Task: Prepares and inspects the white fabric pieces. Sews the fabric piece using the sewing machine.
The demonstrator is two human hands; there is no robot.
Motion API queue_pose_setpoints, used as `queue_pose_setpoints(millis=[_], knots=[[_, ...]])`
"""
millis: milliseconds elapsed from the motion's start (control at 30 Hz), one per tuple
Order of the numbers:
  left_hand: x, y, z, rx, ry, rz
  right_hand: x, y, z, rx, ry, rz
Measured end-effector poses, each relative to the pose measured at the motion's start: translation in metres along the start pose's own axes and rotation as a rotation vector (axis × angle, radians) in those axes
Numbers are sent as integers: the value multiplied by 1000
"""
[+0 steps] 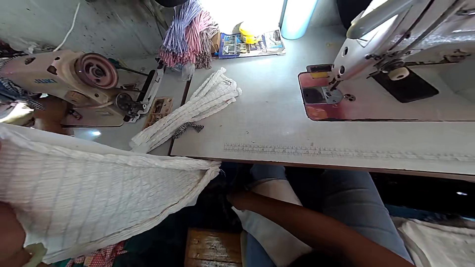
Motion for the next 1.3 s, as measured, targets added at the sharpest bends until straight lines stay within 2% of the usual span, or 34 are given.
queue_pose_setpoints(millis=[67, 233, 400, 567, 667, 800, 900, 1100, 1300], knots=[[7, -1, -14, -86, 27, 9, -6, 1, 11, 4, -138, 54], [3, 5, -23, -107, 46, 56, -54, -7, 28, 74, -408, 118], [5, -13, -65, -74, 139, -83, -103, -23, 34, 282, -901, 234], [-3, -51, -118, -102, 202, -184, -121, -30, 34, 371, -1022, 252], [-3, -62, -128, -72, 222, -239, -130, -33, 34, 339, -1112, 243], [-3, -67, -138, -74, 246, -275, -147, -38, 32, 219, -1368, 264], [-10, -66, -152, -52, 239, -278, -168, -46, 30, 254, -1424, 284], [-54, -75, -249, -88, 380, -221, -258, -60, 33, 482, -1470, 391], [-124, -51, -360, -416, 510, 37, -358, -58, 47, 504, -1648, 425]])
Point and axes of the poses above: each hand's wrist, its own x-axis towards the middle knuckle, its own z-axis out of the back of the hand, y = z × x, the point moved 8 cm from there along x, towards the middle knuckle, and after that the axes turned 14 degrees about -x, right-handed, at the moved point
